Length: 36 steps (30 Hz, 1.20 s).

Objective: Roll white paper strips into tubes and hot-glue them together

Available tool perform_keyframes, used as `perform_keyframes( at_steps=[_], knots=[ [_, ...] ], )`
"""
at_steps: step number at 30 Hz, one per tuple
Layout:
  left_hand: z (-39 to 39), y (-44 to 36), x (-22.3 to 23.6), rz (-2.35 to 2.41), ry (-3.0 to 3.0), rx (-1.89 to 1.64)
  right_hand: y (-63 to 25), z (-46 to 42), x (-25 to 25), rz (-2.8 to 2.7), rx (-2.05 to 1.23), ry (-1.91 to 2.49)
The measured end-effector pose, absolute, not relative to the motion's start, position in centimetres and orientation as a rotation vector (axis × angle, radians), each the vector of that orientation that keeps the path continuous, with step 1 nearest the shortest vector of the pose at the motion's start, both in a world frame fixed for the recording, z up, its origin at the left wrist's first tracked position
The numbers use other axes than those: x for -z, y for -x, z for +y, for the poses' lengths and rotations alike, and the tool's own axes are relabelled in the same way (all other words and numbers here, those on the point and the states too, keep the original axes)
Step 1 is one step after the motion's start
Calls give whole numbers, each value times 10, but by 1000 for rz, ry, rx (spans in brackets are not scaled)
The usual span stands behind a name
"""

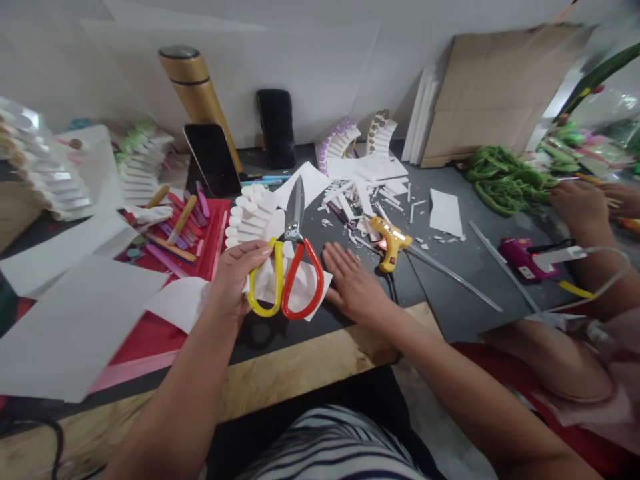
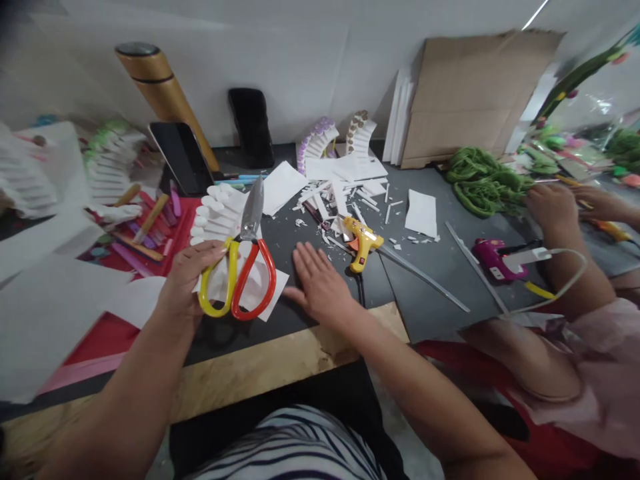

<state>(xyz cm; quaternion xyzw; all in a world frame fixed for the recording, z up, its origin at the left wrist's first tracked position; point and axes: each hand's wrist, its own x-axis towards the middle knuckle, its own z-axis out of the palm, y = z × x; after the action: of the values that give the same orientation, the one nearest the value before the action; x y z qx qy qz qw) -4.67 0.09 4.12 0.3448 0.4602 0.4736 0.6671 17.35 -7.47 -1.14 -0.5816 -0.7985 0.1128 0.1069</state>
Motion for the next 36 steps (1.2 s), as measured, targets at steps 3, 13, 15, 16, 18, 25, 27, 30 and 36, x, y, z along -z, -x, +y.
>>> perform_keyframes(
  at_steps=[3,13,15,16,18,25,27,30,36],
  knots=[
    [1,47,-40,1045,-790,-1060,-178,-44,6,-2183,-325,1820],
    [2,46,-34,1042,-790,-1080,-156,-4,-8,-2044,-416,2039],
    [0,44,-33,1021,-789,-1057,-164,-24,-13,-1940,-495,1891],
    [-1,42,-32,1013,-788,-1040,-169,-36,-17,-1824,-504,1798],
    [-5,38,-32,997,-799,-1007,-174,-60,-27,-1463,-557,1701],
    [-22,23,-22,910,-1068,-822,-153,-93,-37,-1335,-947,1508],
    [-26,20,-19,883,-1281,-760,-148,-91,-30,-1336,-860,1586],
    [-31,17,-21,857,-1523,-694,-148,-90,-20,-1298,-760,1628],
    [-32,20,-28,801,-1530,-702,-160,-83,-16,-1086,-1013,1447]
  ],
)
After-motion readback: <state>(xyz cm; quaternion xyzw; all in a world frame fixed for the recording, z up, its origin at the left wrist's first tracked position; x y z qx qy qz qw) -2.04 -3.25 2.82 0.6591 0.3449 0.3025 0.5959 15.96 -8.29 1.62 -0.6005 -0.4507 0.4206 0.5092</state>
